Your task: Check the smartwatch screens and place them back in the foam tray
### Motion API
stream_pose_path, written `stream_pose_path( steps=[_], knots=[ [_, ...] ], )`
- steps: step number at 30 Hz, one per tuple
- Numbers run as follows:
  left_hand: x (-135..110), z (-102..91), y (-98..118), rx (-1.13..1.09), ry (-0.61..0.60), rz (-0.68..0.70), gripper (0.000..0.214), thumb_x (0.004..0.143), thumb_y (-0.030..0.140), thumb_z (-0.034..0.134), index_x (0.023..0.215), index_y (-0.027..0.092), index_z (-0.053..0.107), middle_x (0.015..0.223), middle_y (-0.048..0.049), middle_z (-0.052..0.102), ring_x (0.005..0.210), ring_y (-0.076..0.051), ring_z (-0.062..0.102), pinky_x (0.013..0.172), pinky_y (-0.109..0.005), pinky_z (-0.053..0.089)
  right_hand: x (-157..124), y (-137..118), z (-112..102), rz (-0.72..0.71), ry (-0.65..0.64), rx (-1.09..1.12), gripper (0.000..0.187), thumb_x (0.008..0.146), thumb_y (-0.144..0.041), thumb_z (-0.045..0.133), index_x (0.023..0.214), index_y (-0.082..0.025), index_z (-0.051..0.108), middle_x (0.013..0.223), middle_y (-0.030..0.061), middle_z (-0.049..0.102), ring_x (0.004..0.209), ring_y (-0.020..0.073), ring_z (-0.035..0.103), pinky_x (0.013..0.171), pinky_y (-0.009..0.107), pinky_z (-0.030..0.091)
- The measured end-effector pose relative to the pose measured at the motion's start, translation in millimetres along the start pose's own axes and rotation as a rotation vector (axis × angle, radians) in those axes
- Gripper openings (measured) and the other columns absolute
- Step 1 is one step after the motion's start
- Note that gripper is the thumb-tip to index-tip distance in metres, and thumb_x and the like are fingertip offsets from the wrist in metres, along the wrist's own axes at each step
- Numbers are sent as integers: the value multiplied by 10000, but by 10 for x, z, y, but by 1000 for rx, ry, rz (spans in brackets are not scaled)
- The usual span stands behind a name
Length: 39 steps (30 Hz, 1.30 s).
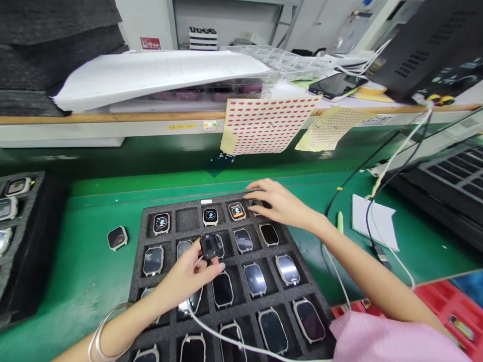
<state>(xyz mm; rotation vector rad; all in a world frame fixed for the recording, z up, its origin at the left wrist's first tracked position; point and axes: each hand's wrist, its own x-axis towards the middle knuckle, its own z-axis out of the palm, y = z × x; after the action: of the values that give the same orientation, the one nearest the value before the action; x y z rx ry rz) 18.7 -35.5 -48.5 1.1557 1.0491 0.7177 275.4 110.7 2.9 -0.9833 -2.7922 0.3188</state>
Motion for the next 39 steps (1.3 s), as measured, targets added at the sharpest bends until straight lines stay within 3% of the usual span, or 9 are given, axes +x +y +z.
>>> stream_pose_path(
  steps=[5, 10, 15, 19, 23, 25, 29, 33, 39],
  knots=[
    [2, 4, 14, -4, 12, 21, 245, 832, 318, 626, 1006, 173, 531, 856, -4, 575, 650, -105, 464, 599, -237, 353, -59, 167, -106, 93, -185, -75, 330, 779, -257, 704, 1096, -177, 657, 999, 112, 602, 938, 308, 577, 745, 393, 453],
    [36, -3, 25, -63, -19, 33, 257, 798, 309, 668, 980, 160, 565, 902, -41, 620, 819, -160, 554, 683, -259, 402, -24, 222, 13, 116, -155, -15, 308, 776, -297, 703, 1042, -151, 648, 1022, 126, 581, 955, 311, 563, 776, 406, 453],
    [23, -18, 58, -121, -20, 4, 359, 780, 284, 687, 1084, 143, 557, 917, -52, 646, 751, -132, 543, 641, -242, 385, -49, 289, -160, 80, -151, 209, 357, 797, -415, 678, 1032, -153, 622, 1046, 86, 615, 951, 231, 596, 828, 330, 484],
    [25, -23, 89, -96, -33, -9, 392, 768, 232, 688, 1119, 136, 539, 930, -50, 654, 548, -60, 384, 527, -214, 303, -97, -125, -209, 118, -38, 442, 396, 789, -414, 703, 1085, -171, 602, 1071, 72, 643, 986, 234, 599, 882, 355, 469],
    [49, -26, 76, -84, -35, 7, 421, 720, 200, 718, 1099, 138, 546, 950, -42, 631, 545, -60, 347, 516, -219, 276, -67, -786, 73, -124, 42, 399, 477, 791, -340, 728, 1200, -174, 547, 1152, 90, 612, 1090, 254, 533, 972, 415, 408],
    [51, -27, 57, -90, -17, 2, 486, 687, 198, 746, 1123, 148, 537, 925, -20, 606, 578, -71, 381, 530, -221, 288, -13, -990, 229, -207, 66, 300, 413, 833, -263, 683, 1204, -142, 545, 1153, 117, 606, 1091, 264, 519, 975, 442, 397],
    [49, -25, 37, -73, 25, 25, 474, 721, 274, 737, 1138, 161, 541, 882, -12, 609, 685, -123, 500, 609, -239, 375, 92, -1063, 380, -251, 109, 181, 319, 873, -210, 613, 1171, -113, 558, 1151, 147, 601, 1086, 266, 526, 959, 453, 409],
    [71, -23, 44, -104, 92, 126, 294, 810, 335, 647, 1036, 152, 605, 959, -57, 670, 915, -213, 586, 820, -312, 439, 144, -1008, 421, -295, 89, 201, 340, 879, -217, 604, 1197, -117, 540, 1149, 146, 614, 1078, 256, 548, 967, 451, 406],
    [63, -32, 96, -189, 121, 97, 244, 787, 345, 677, 898, 129, 662, 843, -44, 700, 827, -205, 605, 776, -291, 446, 128, -1007, 579, -246, 221, 360, 360, 853, -285, 636, 1181, -168, 544, 1086, 121, 640, 1056, 248, 579, 968, 465, 411]
  ],
)
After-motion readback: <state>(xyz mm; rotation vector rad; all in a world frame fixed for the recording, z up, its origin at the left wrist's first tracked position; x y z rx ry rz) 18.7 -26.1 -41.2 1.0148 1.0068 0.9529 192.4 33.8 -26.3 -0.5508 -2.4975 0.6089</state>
